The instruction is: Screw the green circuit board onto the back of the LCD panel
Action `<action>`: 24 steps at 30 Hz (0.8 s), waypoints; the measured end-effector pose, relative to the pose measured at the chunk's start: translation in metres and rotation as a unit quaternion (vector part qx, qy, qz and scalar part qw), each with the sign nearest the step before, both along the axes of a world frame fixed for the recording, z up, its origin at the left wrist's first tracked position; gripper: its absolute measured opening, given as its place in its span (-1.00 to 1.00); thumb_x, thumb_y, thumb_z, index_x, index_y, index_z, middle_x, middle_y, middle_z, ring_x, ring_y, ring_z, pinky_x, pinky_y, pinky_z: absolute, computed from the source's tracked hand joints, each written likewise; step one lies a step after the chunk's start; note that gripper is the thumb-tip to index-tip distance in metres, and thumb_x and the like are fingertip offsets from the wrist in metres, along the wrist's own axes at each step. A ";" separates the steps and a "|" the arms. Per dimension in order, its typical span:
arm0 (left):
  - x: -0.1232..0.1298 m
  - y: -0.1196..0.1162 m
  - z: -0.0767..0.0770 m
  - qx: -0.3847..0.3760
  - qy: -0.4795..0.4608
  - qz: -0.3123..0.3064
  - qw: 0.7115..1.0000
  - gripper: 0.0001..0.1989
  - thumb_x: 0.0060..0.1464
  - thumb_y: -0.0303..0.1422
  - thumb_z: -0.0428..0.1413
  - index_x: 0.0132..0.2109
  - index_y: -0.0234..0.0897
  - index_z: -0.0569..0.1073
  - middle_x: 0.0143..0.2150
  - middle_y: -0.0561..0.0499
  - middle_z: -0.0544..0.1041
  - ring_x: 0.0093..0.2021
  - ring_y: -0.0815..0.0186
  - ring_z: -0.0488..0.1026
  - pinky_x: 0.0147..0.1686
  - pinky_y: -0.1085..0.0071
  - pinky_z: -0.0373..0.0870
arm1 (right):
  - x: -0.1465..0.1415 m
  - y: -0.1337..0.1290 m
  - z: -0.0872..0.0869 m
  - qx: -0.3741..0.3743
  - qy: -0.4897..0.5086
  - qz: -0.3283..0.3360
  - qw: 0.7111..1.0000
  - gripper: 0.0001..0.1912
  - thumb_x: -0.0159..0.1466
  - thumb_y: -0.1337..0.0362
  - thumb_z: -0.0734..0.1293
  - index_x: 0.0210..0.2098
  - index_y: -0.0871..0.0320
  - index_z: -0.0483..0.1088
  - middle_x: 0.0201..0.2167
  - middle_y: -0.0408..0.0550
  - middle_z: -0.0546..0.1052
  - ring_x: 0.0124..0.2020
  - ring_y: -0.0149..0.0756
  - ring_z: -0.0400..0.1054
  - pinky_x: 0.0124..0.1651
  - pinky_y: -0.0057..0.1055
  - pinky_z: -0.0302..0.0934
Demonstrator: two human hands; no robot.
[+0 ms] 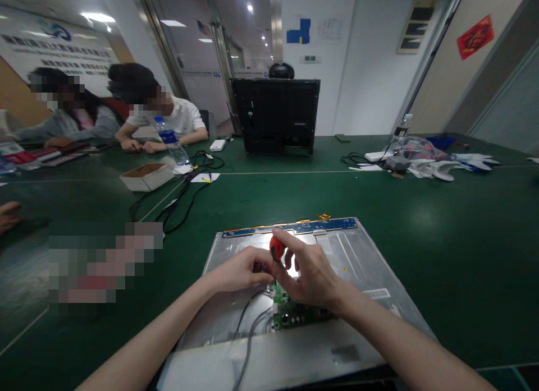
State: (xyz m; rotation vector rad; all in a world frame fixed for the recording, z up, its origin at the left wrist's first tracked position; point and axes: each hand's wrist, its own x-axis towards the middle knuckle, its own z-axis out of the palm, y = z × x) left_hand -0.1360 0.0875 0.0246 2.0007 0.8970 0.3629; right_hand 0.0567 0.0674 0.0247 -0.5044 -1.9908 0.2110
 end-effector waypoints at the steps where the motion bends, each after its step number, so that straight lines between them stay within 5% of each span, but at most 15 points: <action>1: 0.000 0.000 0.000 0.003 -0.002 0.003 1.000 -0.95 -0.04 -0.45 0.15 -0.42 -0.33 0.45 -0.45 0.09 0.43 -0.40 0.35 0.34 -0.37 0.48 0.26 | 0.000 0.000 0.000 0.002 0.000 -0.002 1.000 -0.30 0.26 0.40 0.21 0.32 0.09 -0.13 -0.29 -0.08 0.51 -0.57 -0.46 0.27 -0.60 -0.51 0.16; 24: 0.001 0.000 0.002 0.013 0.005 -0.004 1.000 -0.88 -0.02 -0.43 0.15 -0.49 -0.33 0.43 -0.49 0.10 0.40 -0.45 0.38 0.30 -0.39 0.49 0.24 | 0.000 0.000 0.001 -0.016 -0.003 0.005 1.000 -0.29 0.25 0.42 0.21 0.33 0.11 -0.16 -0.28 -0.05 0.49 -0.56 -0.44 0.28 -0.61 -0.49 0.15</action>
